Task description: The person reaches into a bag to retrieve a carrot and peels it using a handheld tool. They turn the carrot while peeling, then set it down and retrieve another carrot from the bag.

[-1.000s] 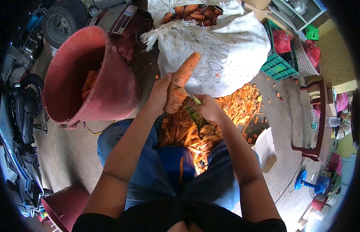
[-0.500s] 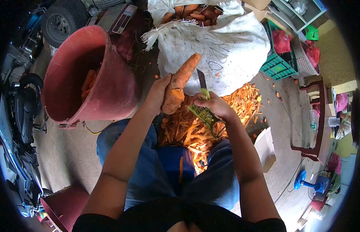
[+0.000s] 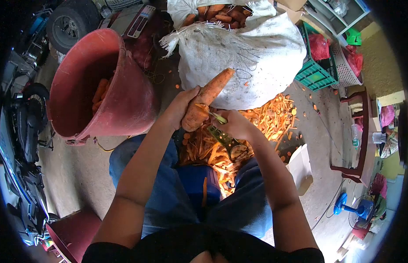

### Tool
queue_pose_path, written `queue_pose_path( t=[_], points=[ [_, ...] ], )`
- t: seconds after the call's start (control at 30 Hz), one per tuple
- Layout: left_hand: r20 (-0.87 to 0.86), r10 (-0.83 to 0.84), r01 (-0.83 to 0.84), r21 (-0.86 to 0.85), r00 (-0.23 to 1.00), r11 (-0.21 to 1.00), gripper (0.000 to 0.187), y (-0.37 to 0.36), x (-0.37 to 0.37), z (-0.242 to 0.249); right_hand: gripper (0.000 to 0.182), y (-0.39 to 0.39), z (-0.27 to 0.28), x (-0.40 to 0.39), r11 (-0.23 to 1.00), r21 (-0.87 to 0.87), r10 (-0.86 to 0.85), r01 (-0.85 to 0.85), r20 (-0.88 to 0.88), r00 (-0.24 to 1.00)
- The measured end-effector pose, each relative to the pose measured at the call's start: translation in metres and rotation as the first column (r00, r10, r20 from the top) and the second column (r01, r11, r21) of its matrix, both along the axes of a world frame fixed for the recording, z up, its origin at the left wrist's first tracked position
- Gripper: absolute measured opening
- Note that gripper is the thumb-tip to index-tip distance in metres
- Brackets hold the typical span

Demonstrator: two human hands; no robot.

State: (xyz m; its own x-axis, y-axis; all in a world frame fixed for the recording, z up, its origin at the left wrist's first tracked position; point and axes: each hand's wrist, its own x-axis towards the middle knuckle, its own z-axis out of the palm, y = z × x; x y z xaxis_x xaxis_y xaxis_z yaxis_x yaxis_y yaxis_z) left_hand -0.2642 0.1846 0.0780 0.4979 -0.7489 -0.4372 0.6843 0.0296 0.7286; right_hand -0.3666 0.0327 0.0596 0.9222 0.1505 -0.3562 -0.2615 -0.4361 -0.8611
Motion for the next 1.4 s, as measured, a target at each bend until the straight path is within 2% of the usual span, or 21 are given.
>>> queue_pose_path(
  t=[0.03, 0.13, 0.23, 0.37, 0.43, 0.5, 0.53, 0.63, 0.7, 0.77, 0.83, 0.87, 0.9, 0.93, 0.97, 1.0, 1.07, 1.13, 1.23, 1.3, 1.4],
  points=[
    [0.000, 0.001, -0.001, 0.000, 1.000, 1.000, 0.035, 0.000, 0.000, -0.002, 0.021, 0.002, 0.001, 0.000, 0.991, -0.126, -0.049, 0.048, 0.001, 0.999],
    [0.047, -0.006, 0.006, -0.006, 0.999, 1.000, 0.035, -0.001, 0.002, -0.008, 0.024, 0.007, 0.009, -0.002, 0.954, -0.277, -0.091, 0.118, 0.108, 0.990],
    [0.101, 0.002, -0.005, 0.029, 0.995, 1.000, 0.035, -0.001, 0.002, -0.009, 0.028, 0.009, -0.003, -0.002, 0.922, -0.344, -0.115, 0.179, 0.199, 0.973],
    [0.214, 0.012, -0.030, 0.080, 0.977, 0.996, 0.036, -0.004, -0.004, -0.006, 0.029, 0.009, -0.006, -0.002, 0.914, -0.357, -0.131, 0.194, 0.192, 0.973],
    [0.225, 0.002, -0.020, 0.080, 0.974, 0.997, 0.036, -0.004, -0.004, -0.009, 0.027, 0.009, -0.006, -0.002, 0.946, -0.259, -0.144, 0.194, 0.201, 0.969],
    [0.060, -0.076, 0.079, -0.054, 0.995, 0.995, 0.037, 0.000, -0.001, -0.016, 0.026, 0.011, -0.001, -0.002, 0.925, -0.301, -0.174, 0.230, 0.202, 0.964],
    [0.059, -0.074, 0.078, -0.054, 0.995, 0.996, 0.037, -0.001, -0.003, -0.015, 0.025, 0.013, 0.003, -0.002, 0.902, -0.341, -0.203, 0.265, 0.208, 0.957],
    [-0.006, 0.047, -0.047, -0.028, 0.999, 0.999, 0.040, -0.007, -0.008, -0.014, 0.024, 0.016, 0.005, 0.001, 0.815, -0.474, -0.263, 0.335, 0.212, 0.941],
    [0.226, 0.153, -0.168, 0.052, 0.962, 0.984, 0.041, -0.010, -0.006, -0.023, 0.025, 0.016, 0.002, 0.001, 0.803, -0.501, -0.243, 0.323, 0.218, 0.945],
    [0.199, 0.125, -0.138, 0.053, 0.972, 0.989, 0.040, -0.009, -0.005, -0.013, 0.025, 0.012, 0.003, 0.003, 0.790, -0.528, -0.222, 0.312, 0.227, 0.948],
    [0.173, 0.094, -0.105, 0.056, 0.980, 0.993, 0.039, -0.005, -0.003, -0.006, 0.024, 0.005, 0.006, 0.003, 0.986, -0.120, -0.106, 0.115, 0.075, 0.992],
    [0.062, -0.005, 0.004, 0.018, 0.998, 1.000, 0.040, -0.003, -0.001, -0.004, 0.024, 0.005, 0.002, 0.002, 0.986, -0.118, -0.108, 0.117, 0.077, 0.991],
    [-0.047, -0.108, 0.106, -0.032, 0.993, 0.994, 0.041, 0.000, 0.000, -0.004, 0.024, 0.004, -0.006, 0.002, 0.997, 0.031, -0.066, 0.065, 0.037, 0.997],
    [-0.048, -0.107, 0.106, -0.032, 0.993, 0.994, 0.041, 0.001, 0.001, -0.004, 0.023, 0.006, -0.006, 0.002, 0.984, 0.180, -0.016, 0.015, 0.003, 1.000],
    [-0.091, -0.151, 0.144, -0.084, 0.984, 0.986, 0.042, 0.002, 0.001, -0.006, 0.023, 0.006, -0.005, 0.001, 0.984, 0.179, -0.013, 0.013, 0.002, 1.000],
    [-0.131, -0.196, 0.178, -0.137, 0.972, 0.974, 0.044, 0.003, 0.001, -0.006, 0.022, 0.007, -0.001, -0.001, 0.956, 0.292, -0.017, 0.026, -0.034, 0.999],
    [-0.143, -0.183, 0.166, -0.123, 0.973, 0.978, 0.044, 0.003, 0.002, -0.004, 0.020, 0.009, -0.002, -0.003, 0.916, 0.399, -0.019, 0.045, -0.070, 0.997],
    [-0.156, -0.172, 0.156, -0.108, 0.973, 0.982, 0.044, 0.004, 0.003, -0.004, 0.018, 0.010, -0.012, -0.004, 0.797, 0.585, -0.041, 0.149, -0.194, 0.980],
    [-0.125, -0.121, 0.104, -0.133, 0.985, 0.986, 0.043, 0.008, 0.009, -0.005, 0.015, 0.000, -0.008, 0.000, 0.799, 0.602, 0.027, -0.005, -0.027, 0.999],
    [-0.137, -0.096, 0.098, 0.009, 0.986, 0.995, 0.041, 0.009, 0.008, 0.000, 0.015, -0.001, 0.000, 0.000, 0.834, 0.552, 0.064, -0.019, -0.063, 0.996],
    [-0.100, -0.122, 0.120, -0.020, 0.988, 0.993, 0.037, 0.009, 0.005, 0.006, 0.021, 0.003, -0.002, -0.002, 0.860, 0.507, 0.110, -0.051, -0.087, 0.990]
  ],
)
